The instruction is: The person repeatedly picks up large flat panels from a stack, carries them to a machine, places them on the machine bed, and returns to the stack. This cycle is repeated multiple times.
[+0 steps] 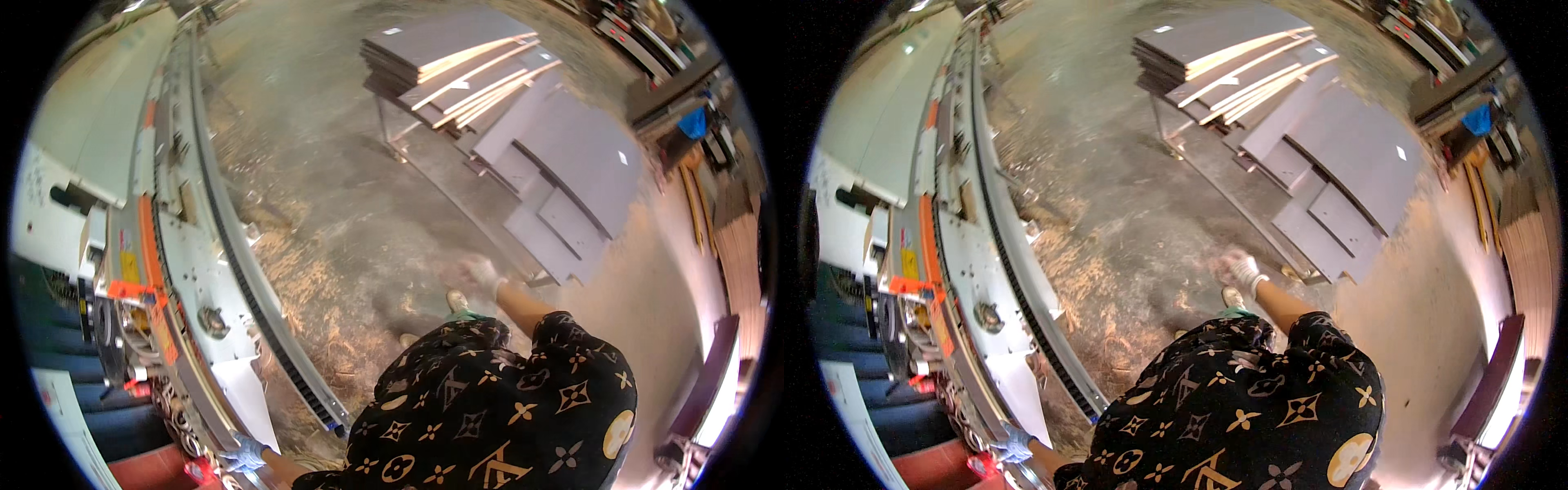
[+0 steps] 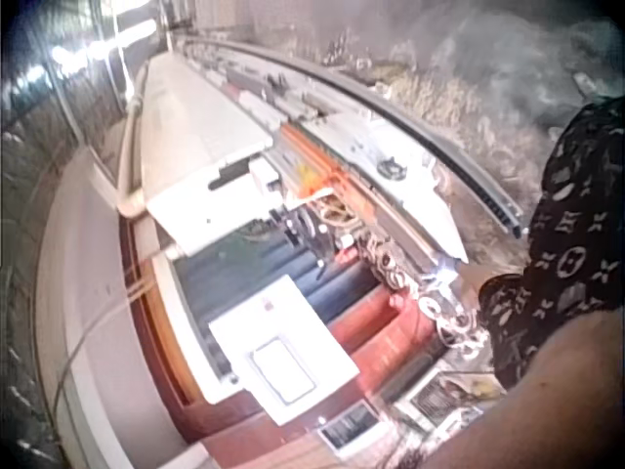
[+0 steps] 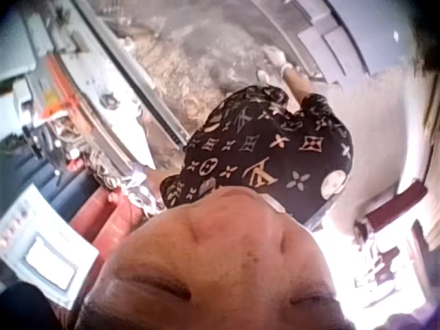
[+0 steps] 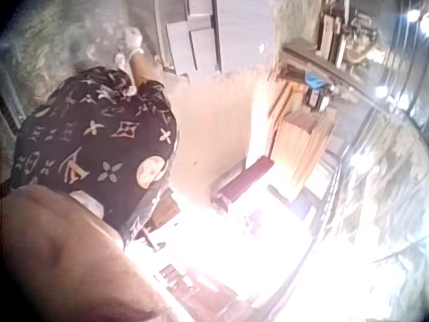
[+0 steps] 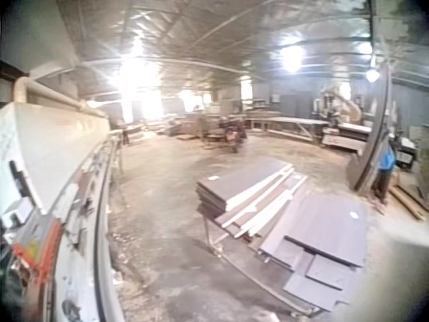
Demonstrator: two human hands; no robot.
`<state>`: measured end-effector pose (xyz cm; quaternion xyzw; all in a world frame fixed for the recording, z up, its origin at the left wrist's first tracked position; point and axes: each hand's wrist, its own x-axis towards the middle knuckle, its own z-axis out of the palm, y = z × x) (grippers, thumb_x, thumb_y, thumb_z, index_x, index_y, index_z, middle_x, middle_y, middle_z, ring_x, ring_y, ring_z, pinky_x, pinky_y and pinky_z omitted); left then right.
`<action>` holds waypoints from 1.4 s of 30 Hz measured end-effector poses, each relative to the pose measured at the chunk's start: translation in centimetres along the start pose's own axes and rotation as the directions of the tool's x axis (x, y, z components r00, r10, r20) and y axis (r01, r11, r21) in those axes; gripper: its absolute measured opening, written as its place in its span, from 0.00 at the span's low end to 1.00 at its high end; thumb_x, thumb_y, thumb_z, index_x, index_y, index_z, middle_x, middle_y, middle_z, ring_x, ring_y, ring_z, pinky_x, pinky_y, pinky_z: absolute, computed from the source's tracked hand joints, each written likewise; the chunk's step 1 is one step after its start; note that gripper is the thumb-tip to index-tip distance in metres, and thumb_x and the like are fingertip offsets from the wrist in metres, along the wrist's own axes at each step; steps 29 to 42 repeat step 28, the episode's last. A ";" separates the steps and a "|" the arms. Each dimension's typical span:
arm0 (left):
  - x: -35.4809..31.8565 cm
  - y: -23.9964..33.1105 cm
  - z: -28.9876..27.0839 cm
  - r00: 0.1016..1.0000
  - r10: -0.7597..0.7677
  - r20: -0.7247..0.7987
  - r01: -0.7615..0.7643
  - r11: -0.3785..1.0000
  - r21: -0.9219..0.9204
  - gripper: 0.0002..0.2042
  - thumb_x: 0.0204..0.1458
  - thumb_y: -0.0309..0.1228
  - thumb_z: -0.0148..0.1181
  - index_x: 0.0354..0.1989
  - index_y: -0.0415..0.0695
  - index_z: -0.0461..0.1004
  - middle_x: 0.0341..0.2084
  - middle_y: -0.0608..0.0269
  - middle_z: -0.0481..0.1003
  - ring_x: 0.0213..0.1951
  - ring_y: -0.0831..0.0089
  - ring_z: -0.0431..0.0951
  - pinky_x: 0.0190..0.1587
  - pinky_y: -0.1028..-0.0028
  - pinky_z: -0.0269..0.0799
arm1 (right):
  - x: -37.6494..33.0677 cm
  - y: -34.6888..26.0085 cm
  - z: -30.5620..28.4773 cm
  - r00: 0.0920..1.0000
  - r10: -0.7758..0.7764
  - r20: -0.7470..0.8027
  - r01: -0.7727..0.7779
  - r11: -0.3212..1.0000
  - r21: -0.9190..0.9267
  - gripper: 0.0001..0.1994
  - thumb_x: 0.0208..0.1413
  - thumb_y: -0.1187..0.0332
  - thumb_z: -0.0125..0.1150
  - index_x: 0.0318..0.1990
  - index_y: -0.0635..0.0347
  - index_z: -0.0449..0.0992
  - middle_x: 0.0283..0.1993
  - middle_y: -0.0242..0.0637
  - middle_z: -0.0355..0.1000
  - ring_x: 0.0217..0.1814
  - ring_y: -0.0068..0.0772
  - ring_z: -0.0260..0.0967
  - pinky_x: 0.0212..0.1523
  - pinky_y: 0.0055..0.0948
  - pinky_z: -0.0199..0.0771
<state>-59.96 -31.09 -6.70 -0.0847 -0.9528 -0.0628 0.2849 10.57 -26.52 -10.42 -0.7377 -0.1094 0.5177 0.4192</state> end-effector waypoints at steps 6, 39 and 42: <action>-16.5 13.8 -11.4 0.898 0.434 0.077 -0.285 0.706 -0.649 0.33 0.45 0.56 0.56 0.60 0.59 0.59 0.61 0.48 0.51 0.59 0.48 0.59 0.57 0.51 0.61 | 19.8 12.9 -21.4 0.944 -0.317 -0.092 0.330 0.923 0.199 0.15 0.48 0.61 0.59 0.43 0.56 0.72 0.35 0.33 0.70 0.37 0.30 0.66 0.41 0.36 0.64; -40.7 13.8 -25.2 0.421 0.829 0.367 -0.201 0.480 -0.854 0.33 0.37 0.35 0.66 0.57 0.48 0.62 0.63 0.46 0.49 0.62 0.47 0.50 0.60 0.58 0.52 | 10.8 -6.3 -9.0 0.709 -0.446 0.546 -0.114 0.691 0.714 0.32 0.41 0.49 0.67 0.54 0.48 0.64 0.49 0.35 0.68 0.51 0.36 0.66 0.40 0.48 0.75; -40.7 13.8 -25.2 0.421 0.829 0.367 -0.201 0.480 -0.854 0.33 0.37 0.35 0.66 0.57 0.48 0.62 0.63 0.46 0.49 0.62 0.47 0.50 0.60 0.58 0.52 | 10.8 -6.3 -9.0 0.709 -0.446 0.546 -0.114 0.691 0.714 0.32 0.41 0.49 0.67 0.54 0.48 0.64 0.49 0.35 0.68 0.51 0.36 0.66 0.40 0.48 0.75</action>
